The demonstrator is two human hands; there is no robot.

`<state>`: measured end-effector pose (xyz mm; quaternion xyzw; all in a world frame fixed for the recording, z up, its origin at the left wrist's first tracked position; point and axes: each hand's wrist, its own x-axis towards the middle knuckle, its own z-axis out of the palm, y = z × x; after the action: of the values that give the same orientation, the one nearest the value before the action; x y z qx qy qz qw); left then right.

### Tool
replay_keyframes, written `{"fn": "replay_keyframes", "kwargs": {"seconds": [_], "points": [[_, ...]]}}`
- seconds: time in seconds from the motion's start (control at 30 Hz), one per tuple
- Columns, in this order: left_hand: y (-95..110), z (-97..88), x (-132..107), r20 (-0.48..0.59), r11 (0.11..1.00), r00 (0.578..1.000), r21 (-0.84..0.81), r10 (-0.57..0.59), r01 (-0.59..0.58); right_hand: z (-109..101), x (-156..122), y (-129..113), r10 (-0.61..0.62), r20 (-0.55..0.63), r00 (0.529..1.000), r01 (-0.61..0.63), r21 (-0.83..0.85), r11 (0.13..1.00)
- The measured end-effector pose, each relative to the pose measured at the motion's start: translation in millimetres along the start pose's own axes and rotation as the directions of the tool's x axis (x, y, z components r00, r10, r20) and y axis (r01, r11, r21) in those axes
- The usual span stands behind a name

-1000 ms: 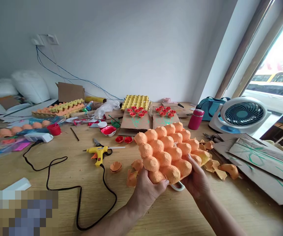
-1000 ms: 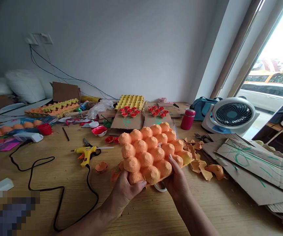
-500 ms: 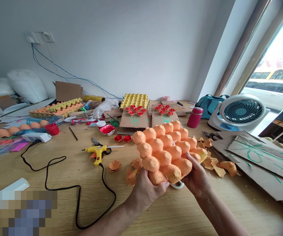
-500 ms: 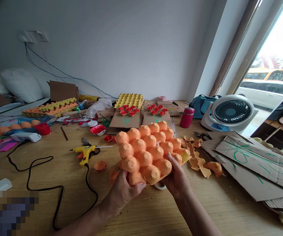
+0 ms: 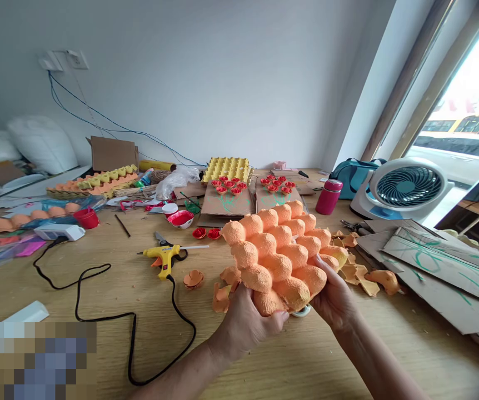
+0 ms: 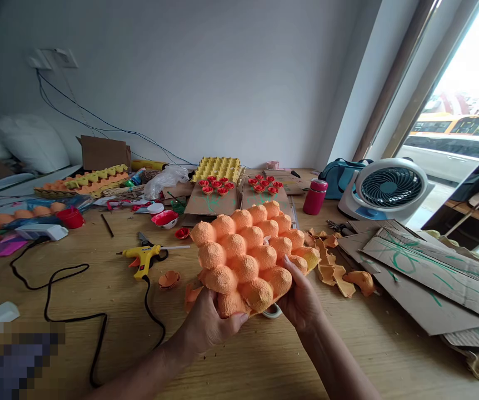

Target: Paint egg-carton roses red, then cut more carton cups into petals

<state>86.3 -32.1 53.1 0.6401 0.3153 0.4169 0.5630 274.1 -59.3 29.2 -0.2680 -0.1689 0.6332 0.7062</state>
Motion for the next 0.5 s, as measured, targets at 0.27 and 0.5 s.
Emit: {"fn": "replay_keyframes", "kwargs": {"seconds": [0.27,0.5], "points": [[-5,-4.7,-2,0.018,0.997,1.000,0.081,-0.016,0.015,-1,1,-3,0.006,0.015,1.000,-0.006,-0.015,1.000],[-1,-6.8,2,0.041,0.994,0.999,0.103,0.030,-0.034,1,-1,-1,-0.016,0.006,1.000,0.017,-0.037,0.999]]}}
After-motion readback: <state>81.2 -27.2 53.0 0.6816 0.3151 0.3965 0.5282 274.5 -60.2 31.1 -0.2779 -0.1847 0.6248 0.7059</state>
